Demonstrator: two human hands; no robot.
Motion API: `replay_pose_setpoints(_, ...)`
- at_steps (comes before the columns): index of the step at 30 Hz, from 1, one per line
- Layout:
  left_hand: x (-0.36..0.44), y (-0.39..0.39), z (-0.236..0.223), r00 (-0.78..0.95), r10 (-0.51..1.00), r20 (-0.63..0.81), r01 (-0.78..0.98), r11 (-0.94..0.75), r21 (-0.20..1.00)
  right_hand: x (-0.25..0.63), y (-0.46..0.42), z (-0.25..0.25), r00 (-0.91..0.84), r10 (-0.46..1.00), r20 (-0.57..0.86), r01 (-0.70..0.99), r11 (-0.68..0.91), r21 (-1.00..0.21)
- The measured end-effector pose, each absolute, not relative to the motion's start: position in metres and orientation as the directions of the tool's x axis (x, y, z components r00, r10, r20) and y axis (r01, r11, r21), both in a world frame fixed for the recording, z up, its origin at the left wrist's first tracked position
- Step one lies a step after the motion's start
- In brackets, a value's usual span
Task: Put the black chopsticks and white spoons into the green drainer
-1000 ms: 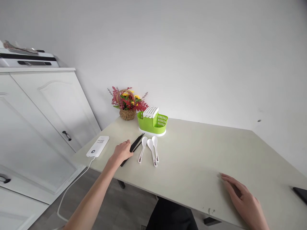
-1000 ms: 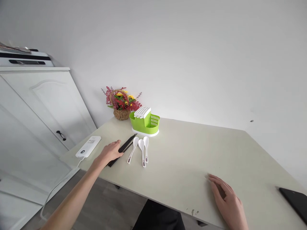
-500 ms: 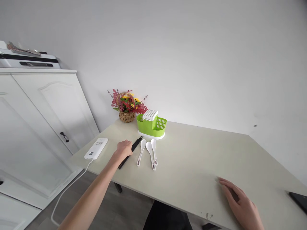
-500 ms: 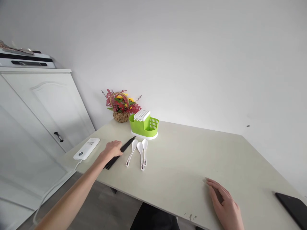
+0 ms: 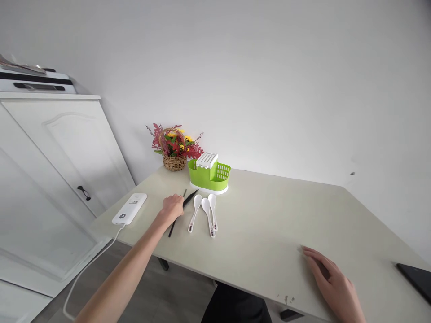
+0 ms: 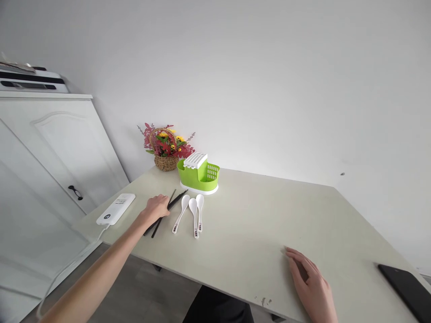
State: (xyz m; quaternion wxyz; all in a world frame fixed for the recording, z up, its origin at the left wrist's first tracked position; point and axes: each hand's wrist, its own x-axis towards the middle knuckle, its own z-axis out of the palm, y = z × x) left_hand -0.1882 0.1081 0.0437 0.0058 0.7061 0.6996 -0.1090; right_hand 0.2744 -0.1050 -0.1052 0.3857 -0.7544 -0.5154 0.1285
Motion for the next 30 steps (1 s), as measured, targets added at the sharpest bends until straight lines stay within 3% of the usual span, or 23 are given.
replay_pose_setpoints(23, -0.213, 0.081, 0.012, -0.11, 0.993, -0.041, 0.988, 0.105, -0.11, 0.275, -0.106, -0.106, 0.444, 0.873, 0.202, 0.668, -0.172, -0.724)
replay_pose_setpoints(27, -0.207, 0.067, 0.023, -0.129, 0.981, 0.144, 0.992, 0.127, 0.026, 0.274, -0.105, -0.104, 0.449, 0.872, 0.194, 0.66, -0.177, -0.73)
replay_pose_setpoints(30, -0.182, 0.052, 0.041, -0.07, 0.966, 0.25, 0.986, 0.029, 0.165, 0.273, -0.105, -0.103, 0.443, 0.877, 0.186, 0.653, -0.174, -0.737)
